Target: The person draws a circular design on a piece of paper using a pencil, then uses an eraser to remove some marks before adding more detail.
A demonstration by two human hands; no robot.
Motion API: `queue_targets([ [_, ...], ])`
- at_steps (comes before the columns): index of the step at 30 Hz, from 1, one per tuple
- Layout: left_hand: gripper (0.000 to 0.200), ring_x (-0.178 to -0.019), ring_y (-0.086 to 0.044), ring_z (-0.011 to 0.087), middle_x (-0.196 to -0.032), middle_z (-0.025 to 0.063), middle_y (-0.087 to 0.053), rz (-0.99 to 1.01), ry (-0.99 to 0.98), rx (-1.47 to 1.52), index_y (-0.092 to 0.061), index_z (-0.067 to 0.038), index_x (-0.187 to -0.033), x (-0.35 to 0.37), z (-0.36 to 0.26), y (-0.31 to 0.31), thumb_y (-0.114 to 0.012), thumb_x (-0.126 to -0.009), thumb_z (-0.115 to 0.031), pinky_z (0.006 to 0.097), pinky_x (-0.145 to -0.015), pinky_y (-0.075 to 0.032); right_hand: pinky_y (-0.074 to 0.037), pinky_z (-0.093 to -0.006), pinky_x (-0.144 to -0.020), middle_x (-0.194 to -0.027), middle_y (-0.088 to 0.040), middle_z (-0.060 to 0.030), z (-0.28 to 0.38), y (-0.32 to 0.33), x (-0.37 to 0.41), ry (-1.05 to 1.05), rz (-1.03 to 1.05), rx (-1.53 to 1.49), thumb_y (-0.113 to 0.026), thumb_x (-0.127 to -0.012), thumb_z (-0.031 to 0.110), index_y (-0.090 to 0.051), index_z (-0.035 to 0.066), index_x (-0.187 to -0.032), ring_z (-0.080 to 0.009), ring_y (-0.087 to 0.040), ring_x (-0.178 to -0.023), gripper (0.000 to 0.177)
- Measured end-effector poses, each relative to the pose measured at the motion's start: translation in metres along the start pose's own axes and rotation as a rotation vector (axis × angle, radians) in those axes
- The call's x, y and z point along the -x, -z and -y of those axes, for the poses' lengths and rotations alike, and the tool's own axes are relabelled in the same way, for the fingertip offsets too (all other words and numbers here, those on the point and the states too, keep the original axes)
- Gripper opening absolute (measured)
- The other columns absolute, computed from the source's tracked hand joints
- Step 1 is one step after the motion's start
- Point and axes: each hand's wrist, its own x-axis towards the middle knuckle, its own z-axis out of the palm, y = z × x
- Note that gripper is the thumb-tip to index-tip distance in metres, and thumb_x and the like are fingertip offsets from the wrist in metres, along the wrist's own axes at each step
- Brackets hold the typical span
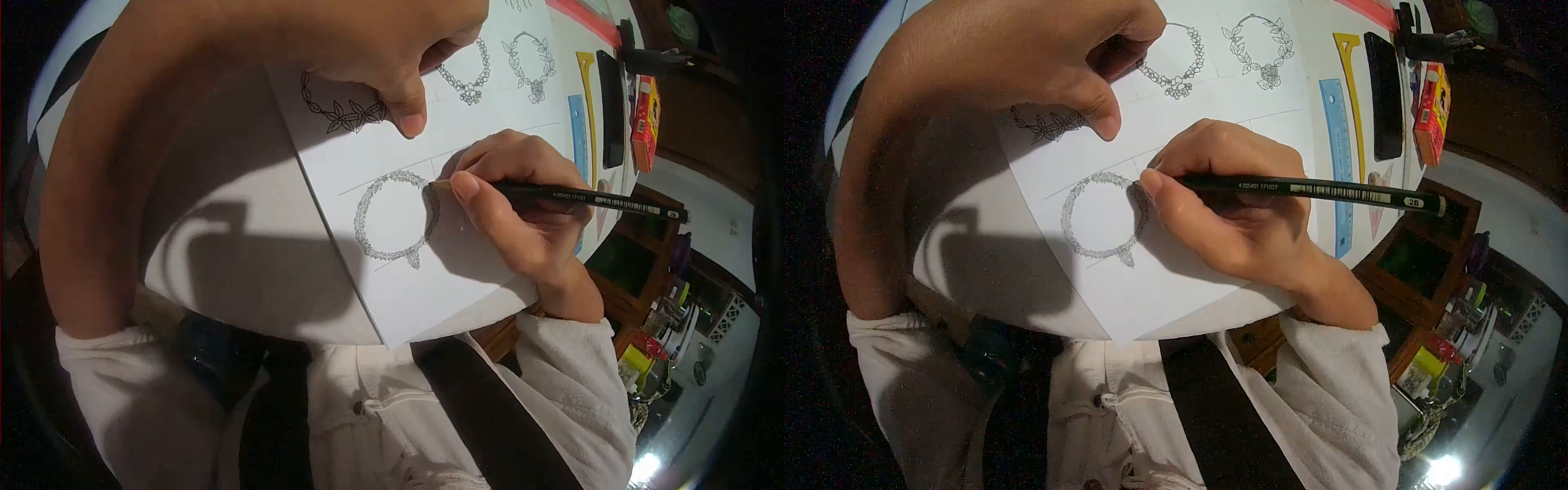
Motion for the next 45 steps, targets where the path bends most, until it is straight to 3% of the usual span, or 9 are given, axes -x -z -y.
queue_targets([
  [11, 0.035, -0.087, -0.070, 0.0320, -0.088, 0.0177, -0.073, 0.020, 0.027, 0.054, -0.072, 0.002, -0.097, 0.001, 0.001, 0.000, -0.080, -0.086, -0.030, 0.0402, -0.076, -0.055, -0.043, -0.0262, -0.052, -0.077, -0.069, -0.0101, 0.003, 0.001, 0.000, 0.006, 0.018, 0.031, -0.074, -0.087, 0.005, -0.069, -0.002, -0.085, -0.0130, -0.058, -0.059, 0.009],
  [16, 0.033, -0.086, -0.069, 0.0326, -0.086, 0.0175, -0.071, -0.147, -0.080, 0.001, -0.071, 0.001, -0.096, 0.007, 0.007, -0.017, -0.080, -0.085, -0.029, 0.0405, -0.075, -0.054, -0.041, -0.0198, -0.043, -0.075, -0.068, -0.0074, 0.002, 0.019, 0.000, -0.340, -0.241, -0.460, -0.071, -0.092, 0.009, -0.065, 0.001, -0.090, -0.0096, -0.058, -0.060, 0.009],
  [19, 0.033, -0.084, -0.068, 0.0321, -0.084, 0.0164, -0.070, -0.040, 0.102, 0.035, -0.069, 0.001, -0.092, 0.001, -0.005, -0.008, -0.080, -0.085, -0.029, 0.0409, -0.074, -0.054, -0.039, -0.0175, -0.039, -0.078, -0.066, -0.0097, -0.010, 0.040, -0.005, -0.196, -0.291, -0.649, -0.062, -0.099, 0.015, -0.063, 0.000, -0.092, -0.0095, -0.057, -0.060, 0.017],
  [26, 0.033, -0.081, -0.068, 0.0291, -0.083, 0.0142, -0.070, -0.091, 0.046, 0.008, -0.066, 0.000, -0.089, 0.000, 0.002, -0.011, -0.081, -0.084, -0.029, 0.0399, -0.069, -0.053, -0.041, -0.0186, -0.041, -0.091, -0.056, -0.0165, -0.026, 0.070, -0.007, -0.099, -0.272, -1.174, -0.047, -0.105, 0.010, -0.062, -0.015, -0.106, -0.0148, -0.048, -0.075, 0.030],
  [32, 0.034, -0.077, -0.068, 0.0281, -0.082, 0.0137, -0.070, -0.021, 0.144, 0.021, -0.067, 0.000, -0.091, -0.002, 0.002, -0.010, -0.082, -0.085, -0.029, 0.0392, -0.067, -0.053, -0.041, -0.0196, -0.042, -0.091, -0.057, -0.0177, -0.030, 0.073, -0.009, -0.098, -0.275, -1.207, -0.047, -0.106, 0.010, -0.061, -0.015, -0.105, -0.0158, -0.050, -0.076, 0.029],
  [35, 0.034, -0.077, -0.068, 0.0279, -0.081, 0.0135, -0.070, -0.157, -0.031, -0.025, -0.067, 0.001, -0.091, 0.000, 0.009, -0.015, -0.082, -0.085, -0.030, 0.0390, -0.067, -0.053, -0.042, -0.0198, -0.042, -0.091, -0.058, -0.0177, -0.030, 0.071, -0.011, -0.103, -0.296, -1.210, -0.047, -0.106, 0.011, -0.061, -0.015, -0.104, -0.0157, -0.050, -0.077, 0.029],
  [38, 0.034, -0.077, -0.068, 0.0279, -0.081, 0.0140, -0.070, 0.006, 0.179, 0.010, -0.068, 0.001, -0.091, -0.004, 0.002, -0.007, -0.082, -0.085, -0.030, 0.0389, -0.067, -0.053, -0.041, -0.0200, -0.043, -0.090, -0.058, -0.0177, -0.030, 0.071, -0.012, -0.114, -0.281, -1.215, -0.047, -0.106, 0.011, -0.061, -0.014, -0.104, -0.0156, -0.050, -0.076, 0.028],
  [41, 0.034, -0.077, -0.068, 0.0277, -0.082, 0.0142, -0.071, -0.161, -0.036, -0.037, -0.069, 0.001, -0.093, 0.001, 0.013, -0.016, -0.082, -0.085, -0.029, 0.0389, -0.068, -0.054, -0.040, -0.0202, -0.043, -0.090, -0.058, -0.0177, -0.031, 0.071, -0.013, -0.117, -0.273, -1.226, -0.048, -0.106, 0.010, -0.061, -0.014, -0.104, -0.0158, -0.050, -0.075, 0.028],
  [45, 0.034, -0.078, -0.069, 0.0268, -0.083, 0.0147, -0.071, -0.021, 0.156, -0.013, -0.070, 0.002, -0.095, -0.011, -0.001, -0.001, -0.081, -0.085, -0.029, 0.0386, -0.067, -0.053, -0.039, -0.0203, -0.044, -0.091, -0.058, -0.0182, -0.034, 0.071, -0.017, -0.116, -0.259, -1.219, -0.049, -0.105, 0.010, -0.061, -0.014, -0.104, -0.0158, -0.050, -0.075, 0.026],
])
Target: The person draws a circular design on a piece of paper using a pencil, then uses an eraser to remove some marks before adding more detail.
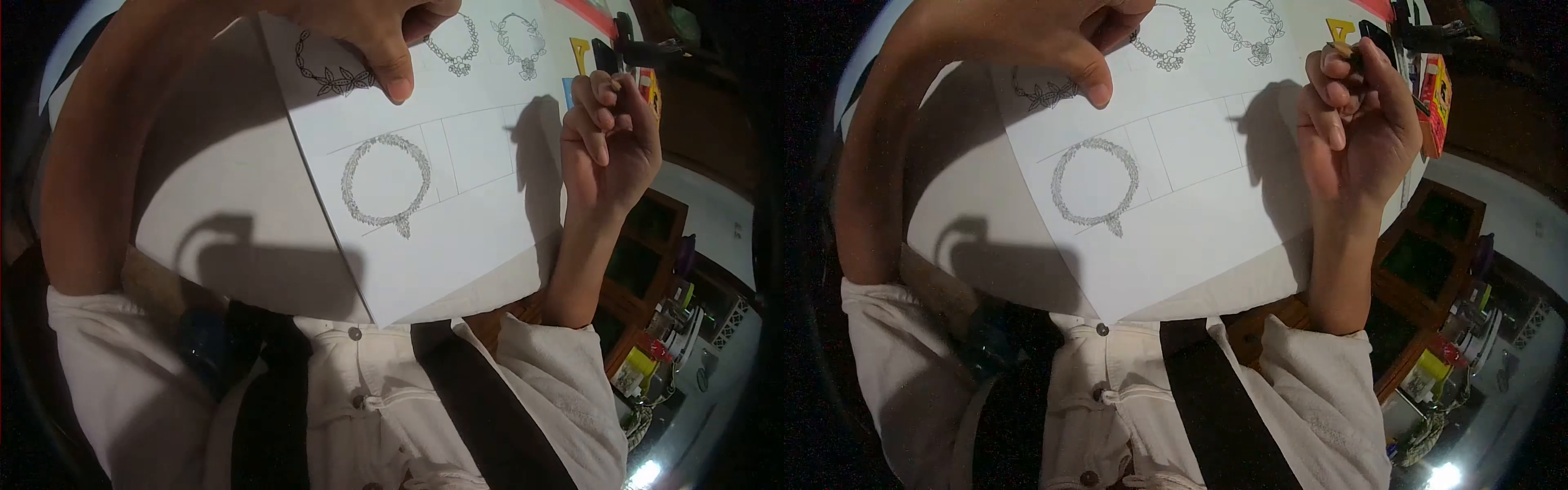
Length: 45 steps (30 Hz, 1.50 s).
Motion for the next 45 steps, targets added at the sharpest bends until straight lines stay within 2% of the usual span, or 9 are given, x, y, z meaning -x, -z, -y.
queue_targets([
  [2, 0.035, -0.078, -0.069, 0.0264, -0.083, 0.0149, -0.072, 0.077, 0.079, 0.023, -0.070, 0.003, -0.095, -0.001, 0.005, -0.003, -0.081, -0.085, -0.029, 0.0384, -0.067, -0.053, -0.038, -0.0201, -0.044, -0.091, -0.058, -0.0181, -0.003, 0.000, -0.002, 0.029, -0.058, 0.026, -0.051, -0.104, 0.008, -0.061, -0.013, -0.105, -0.0157, -0.049, -0.075, 0.024],
  [7, 0.039, -0.072, -0.069, 0.0248, -0.078, 0.0145, -0.071, -0.135, -0.192, -0.005, -0.070, 0.003, -0.092, 0.001, 0.026, -0.016, -0.084, -0.083, -0.033, 0.0361, -0.063, -0.053, -0.038, -0.0201, -0.046, -0.092, -0.060, -0.0186, -0.012, -0.001, -0.007, 0.039, -0.077, 0.134, -0.054, -0.102, 0.007, -0.062, -0.012, -0.107, -0.0151, -0.051, -0.075, 0.021],
  [11, 0.041, -0.071, -0.069, 0.0245, -0.077, 0.0143, -0.071, -0.158, -0.200, -0.013, -0.070, 0.002, -0.090, -0.005, 0.025, -0.014, -0.085, -0.081, -0.035, 0.0354, -0.061, -0.053, -0.040, -0.0206, -0.049, -0.095, -0.066, -0.0210, -0.015, -0.003, -0.009, 0.121, -0.069, 0.378, -0.057, -0.101, 0.008, -0.065, -0.008, -0.108, -0.0142, -0.056, -0.074, 0.019],
  [13, 0.042, -0.071, -0.069, 0.0250, -0.078, 0.0146, -0.072, 0.003, 0.002, -0.007, -0.071, 0.002, -0.090, -0.013, 0.014, -0.004, -0.084, -0.082, -0.036, 0.0352, -0.062, -0.054, -0.041, -0.0205, -0.050, -0.094, -0.068, -0.0210, -0.017, -0.008, -0.008, 0.144, -0.029, 0.460, -0.058, -0.101, 0.009, -0.065, -0.006, -0.106, -0.0138, -0.057, -0.072, 0.017],
  [19, 0.041, -0.076, -0.070, 0.0272, -0.080, 0.0157, -0.072, -0.131, -0.157, -0.072, -0.071, 0.003, -0.092, 0.000, 0.023, -0.011, -0.083, -0.083, -0.036, 0.0376, -0.065, -0.055, -0.048, -0.0224, -0.048, -0.086, -0.073, -0.0164, -0.030, -0.042, 0.007, 0.147, -0.081, 0.785, -0.070, -0.093, 0.004, -0.068, -0.002, -0.099, -0.0106, -0.064, -0.062, 0.009],
  [22, 0.042, -0.077, -0.070, 0.0281, -0.082, 0.0162, -0.072, 0.026, 0.043, -0.037, -0.071, 0.003, -0.094, -0.006, 0.009, 0.002, -0.083, -0.083, -0.036, 0.0388, -0.066, -0.055, -0.040, -0.0218, -0.044, -0.086, -0.069, -0.0171, -0.033, -0.065, 0.024, -0.037, -0.019, 1.103, -0.071, -0.089, 0.001, -0.061, -0.002, -0.087, -0.0096, -0.055, -0.053, 0.011],
  [23, 0.042, -0.077, -0.070, 0.0281, -0.082, 0.0162, -0.072, 0.024, 0.042, -0.033, -0.071, 0.003, -0.094, -0.003, 0.011, -0.001, -0.083, -0.083, -0.036, 0.0388, -0.066, -0.055, -0.046, -0.0199, -0.059, -0.081, -0.070, -0.0036, -0.034, -0.067, 0.030, -0.121, 0.000, 1.088, -0.075, -0.089, 0.006, -0.067, 0.001, -0.090, -0.0063, -0.060, -0.066, 0.010],
  [26, 0.042, -0.076, -0.070, 0.0287, -0.081, 0.0161, -0.073, -0.113, -0.086, -0.045, -0.072, 0.002, -0.094, 0.007, 0.016, -0.012, -0.083, -0.082, -0.036, 0.0387, -0.066, -0.055, -0.044, -0.0204, -0.060, -0.079, -0.068, -0.0027, -0.042, -0.068, 0.040, -0.228, -0.014, 1.082, -0.075, -0.089, 0.004, -0.065, 0.001, -0.088, -0.0053, -0.059, -0.068, 0.011],
  [45, 0.037, -0.073, -0.070, 0.0267, -0.079, 0.0154, -0.072, -0.079, -0.024, -0.050, -0.071, 0.002, -0.088, 0.008, 0.000, -0.006, -0.084, -0.082, -0.032, 0.0370, -0.065, -0.055, -0.048, -0.0279, -0.049, -0.069, -0.068, -0.0135, -0.053, -0.051, 0.045, 0.277, 0.420, 1.314, -0.075, -0.084, 0.003, -0.061, 0.004, -0.079, -0.0206, -0.066, -0.056, 0.015],
])
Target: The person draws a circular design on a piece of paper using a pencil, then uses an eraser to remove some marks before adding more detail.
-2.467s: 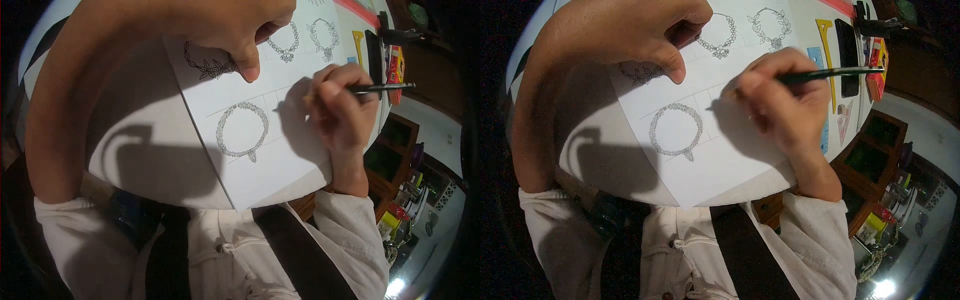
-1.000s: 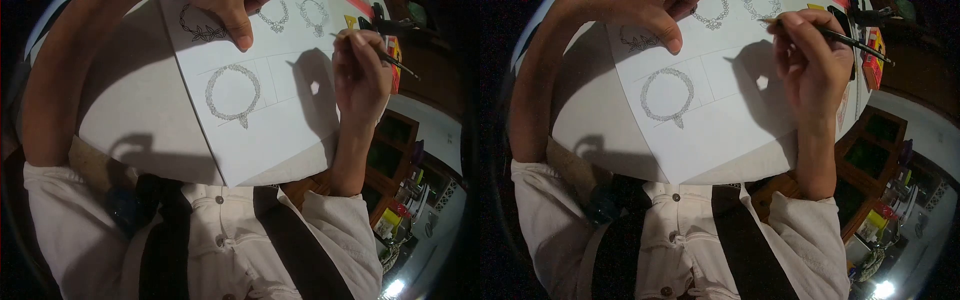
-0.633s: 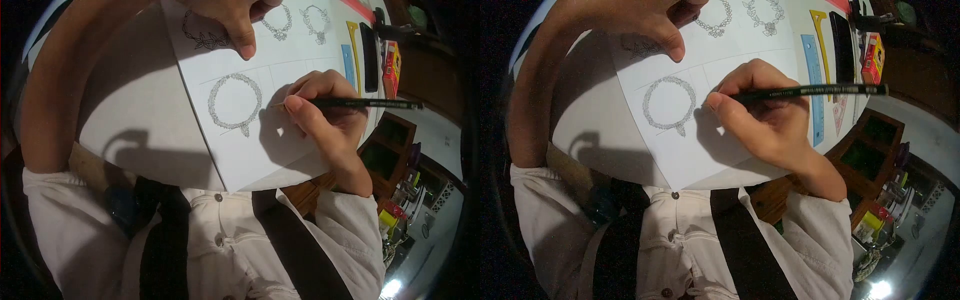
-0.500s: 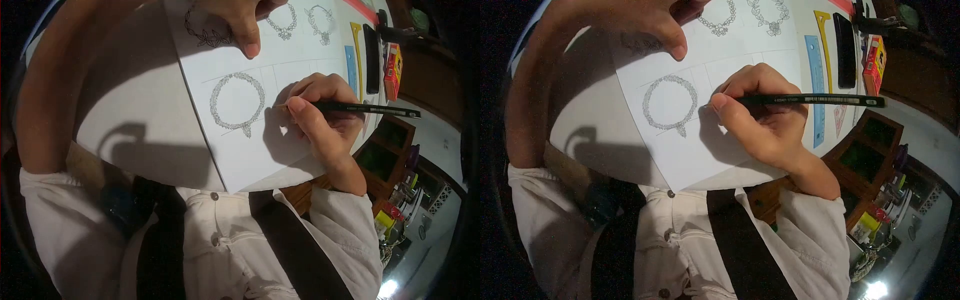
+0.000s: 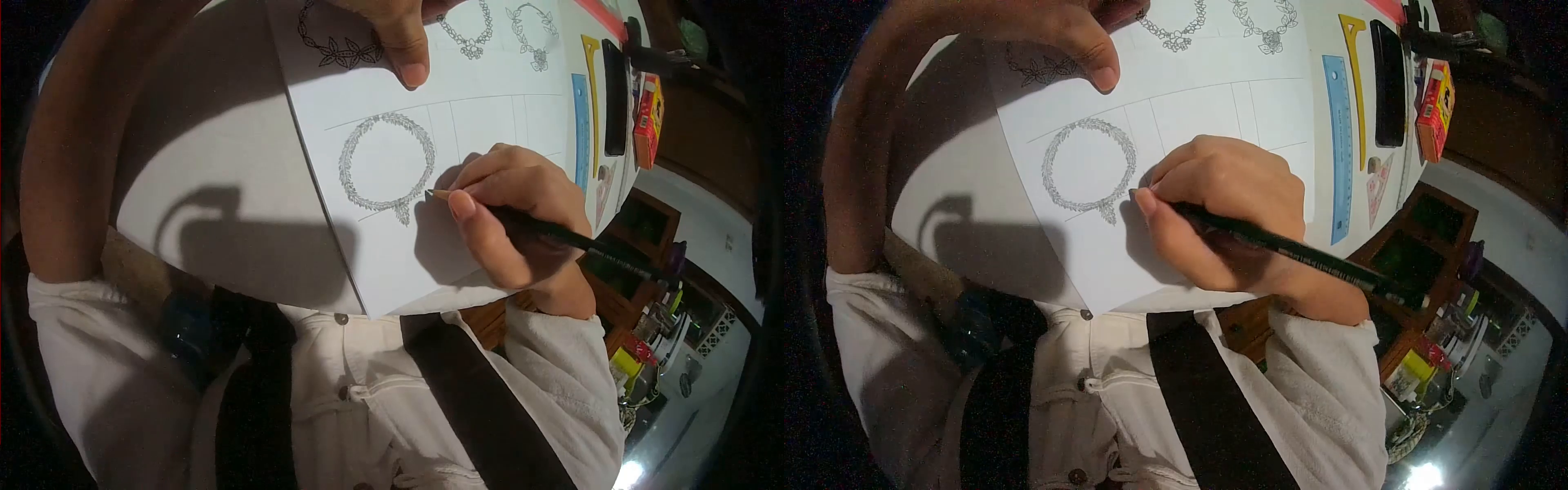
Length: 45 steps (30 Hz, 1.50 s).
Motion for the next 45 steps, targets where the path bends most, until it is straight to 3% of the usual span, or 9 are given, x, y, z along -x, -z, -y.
queue_targets([
  [18, 0.037, -0.077, -0.072, 0.0269, -0.084, 0.0167, -0.074, 0.003, -0.078, 0.051, -0.073, 0.003, -0.091, -0.003, 0.008, 0.005, -0.083, -0.083, -0.031, 0.0368, -0.068, -0.057, -0.052, -0.0288, -0.059, -0.084, -0.070, -0.0162, -0.001, 0.012, 0.006, -0.076, -0.085, -0.115, -0.069, -0.094, 0.003, -0.063, -0.002, -0.097, -0.0182, -0.067, -0.069, 0.008],
  [21, 0.037, -0.079, -0.072, 0.0268, -0.085, 0.0175, -0.074, 0.063, -0.038, 0.070, -0.074, 0.003, -0.093, -0.008, 0.006, 0.009, -0.083, -0.083, -0.031, 0.0368, -0.069, -0.057, -0.061, -0.0396, -0.077, -0.106, -0.071, -0.0227, 0.000, 0.015, 0.012, -0.248, -0.188, -0.278, -0.059, -0.106, 0.023, -0.058, 0.003, -0.126, -0.0269, -0.072, -0.088, 0.028],
  [28, 0.039, -0.080, -0.073, 0.0281, -0.086, 0.0181, -0.075, -0.025, -0.118, -0.007, -0.074, 0.003, -0.095, -0.011, 0.011, 0.002, -0.083, -0.083, -0.034, 0.0387, -0.070, -0.058, -0.058, -0.0438, -0.097, -0.122, -0.070, -0.0246, 0.001, 0.002, 0.012, -0.144, -0.080, -0.389, -0.052, -0.106, 0.019, -0.058, -0.002, -0.135, -0.0311, -0.071, -0.111, 0.037],
  [30, 0.040, -0.080, -0.073, 0.0286, -0.086, 0.0181, -0.075, 0.023, -0.054, 0.021, -0.074, 0.003, -0.096, -0.017, 0.006, 0.008, -0.083, -0.083, -0.034, 0.0390, -0.070, -0.058, -0.063, -0.0397, -0.082, -0.121, -0.070, -0.0261, 0.025, 0.014, 0.021, -0.350, 0.054, -0.612, -0.052, -0.107, 0.026, -0.059, 0.004, -0.138, -0.0305, -0.075, -0.095, 0.038],
  [32, 0.040, -0.081, -0.073, 0.0291, -0.087, 0.0182, -0.075, 0.070, 0.014, 0.051, -0.074, 0.003, -0.096, -0.018, 0.005, 0.010, -0.083, -0.083, -0.034, 0.0393, -0.071, -0.058, -0.064, -0.0395, -0.075, -0.119, -0.070, -0.0266, 0.032, 0.016, 0.032, -0.379, -0.120, -0.596, -0.051, -0.108, 0.028, -0.059, 0.007, -0.137, -0.0302, -0.076, -0.086, 0.036],
  [37, 0.042, -0.082, -0.073, 0.0298, -0.088, 0.0184, -0.075, 0.062, -0.197, 0.095, -0.074, 0.004, -0.097, -0.021, 0.021, 0.011, -0.084, -0.082, -0.033, 0.0393, -0.071, -0.057, -0.051, -0.0493, -0.109, -0.136, -0.061, -0.0290, 0.011, -0.003, 0.029, -0.293, -0.233, -0.528, -0.054, -0.105, 0.018, -0.056, 0.002, -0.134, -0.0369, -0.061, -0.129, 0.033],
  [40, 0.041, -0.083, -0.073, 0.0298, -0.088, 0.0182, -0.075, 0.010, -0.049, 0.030, -0.074, 0.004, -0.096, -0.023, 0.009, 0.008, -0.084, -0.081, -0.033, 0.0396, -0.071, -0.057, -0.064, -0.0372, -0.071, -0.118, -0.070, -0.0286, 0.035, 0.010, 0.037, -0.386, -0.019, -0.704, -0.056, -0.104, 0.014, -0.060, -0.001, -0.129, -0.0284, -0.076, -0.088, 0.029],
  [41, 0.041, -0.083, -0.073, 0.0298, -0.088, 0.0182, -0.075, 0.009, -0.049, 0.029, -0.074, 0.004, -0.096, -0.023, 0.009, 0.008, -0.084, -0.081, -0.033, 0.0396, -0.071, -0.057, -0.059, -0.0303, -0.052, -0.107, -0.073, -0.0278, 0.042, 0.002, 0.041, -0.391, -0.172, -0.672, -0.057, -0.105, 0.015, -0.060, -0.001, -0.129, -0.0226, -0.074, -0.069, 0.029],
  [45, 0.041, -0.083, -0.072, 0.0298, -0.088, 0.0177, -0.075, 0.044, -0.057, 0.059, -0.073, 0.003, -0.095, -0.024, 0.011, 0.009, -0.084, -0.081, -0.033, 0.0392, -0.072, -0.057, -0.055, -0.0272, -0.051, -0.105, -0.073, -0.0262, 0.029, 0.016, 0.041, -0.392, -0.423, -0.516, -0.058, -0.106, 0.022, -0.060, 0.000, -0.132, -0.0190, -0.072, -0.069, 0.034],
])
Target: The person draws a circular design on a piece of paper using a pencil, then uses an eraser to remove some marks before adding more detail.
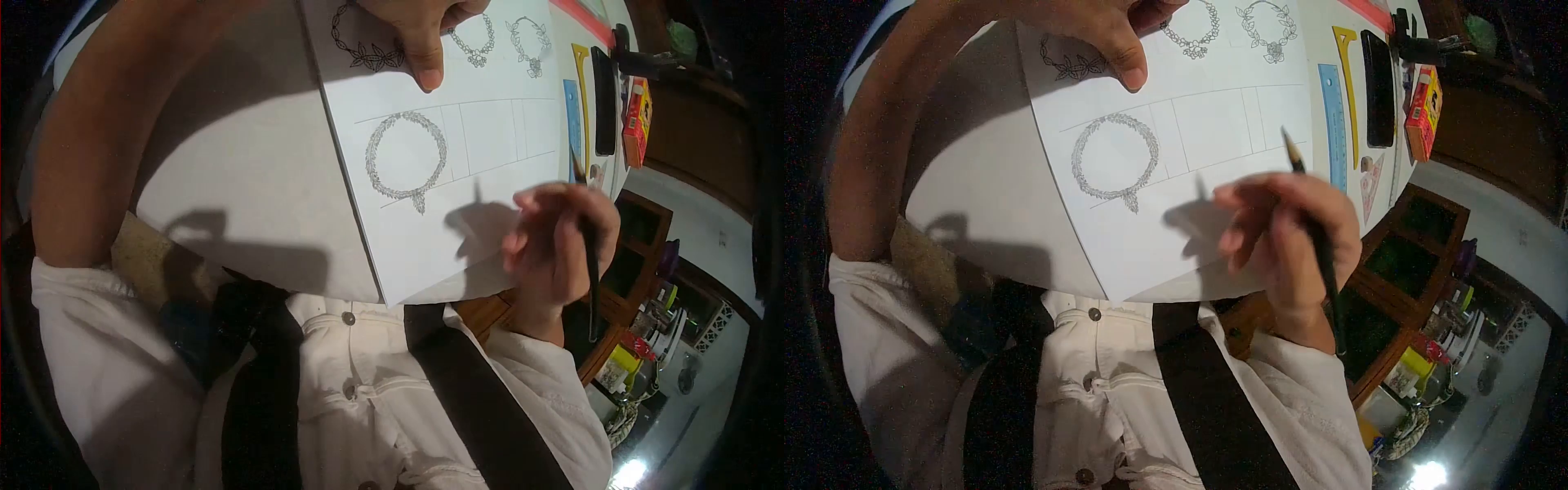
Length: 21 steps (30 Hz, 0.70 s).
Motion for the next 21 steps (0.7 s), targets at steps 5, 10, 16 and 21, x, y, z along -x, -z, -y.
queue_targets([
  [5, 0.041, -0.083, -0.072, 0.0295, -0.088, 0.0177, -0.075, 0.021, -0.039, -0.022, -0.073, 0.004, -0.095, -0.003, 0.003, 0.002, -0.084, -0.082, -0.033, 0.0381, -0.072, -0.057, -0.051, -0.0261, -0.056, -0.095, -0.072, -0.0212, -0.016, 0.007, -0.009, 0.129, -0.086, 0.189, -0.057, -0.107, 0.022, -0.059, -0.005, -0.136, -0.0151, -0.064, -0.064, 0.040],
  [10, 0.045, -0.081, -0.073, 0.0302, -0.089, 0.0185, -0.075, -0.009, 0.009, -0.021, -0.073, 0.004, -0.101, 0.004, 0.000, 0.000, -0.082, -0.082, -0.035, 0.0400, -0.070, -0.057, -0.053, -0.0260, -0.060, -0.088, -0.068, -0.0148, -0.020, 0.000, -0.007, 0.195, -0.066, 0.400, -0.063, -0.100, 0.007, -0.069, -0.007, -0.115, -0.0152, -0.065, -0.068, 0.022],
  [16, 0.045, -0.081, -0.072, 0.0301, -0.090, 0.0194, -0.074, 0.019, 0.072, 0.024, -0.072, 0.004, -0.101, 0.009, -0.006, 0.003, -0.082, -0.082, -0.037, 0.0402, -0.069, -0.057, -0.058, -0.0260, -0.063, -0.097, -0.068, -0.0176, -0.025, -0.007, -0.004, 0.234, -0.126, 0.316, -0.066, -0.095, -0.004, -0.062, -0.005, -0.108, -0.0155, -0.068, -0.075, 0.014],
  [21, 0.044, -0.079, -0.071, 0.0306, -0.087, 0.0192, -0.074, -0.070, -0.040, -0.021, -0.072, 0.004, -0.099, 0.015, 0.005, -0.010, -0.081, -0.084, -0.037, 0.0399, -0.069, -0.056, -0.059, -0.0261, -0.063, -0.101, -0.068, -0.0193, -0.022, -0.007, -0.002, 0.218, -0.129, 0.334, -0.067, -0.094, -0.005, -0.061, -0.004, -0.108, -0.0164, -0.069, -0.076, 0.015],
])
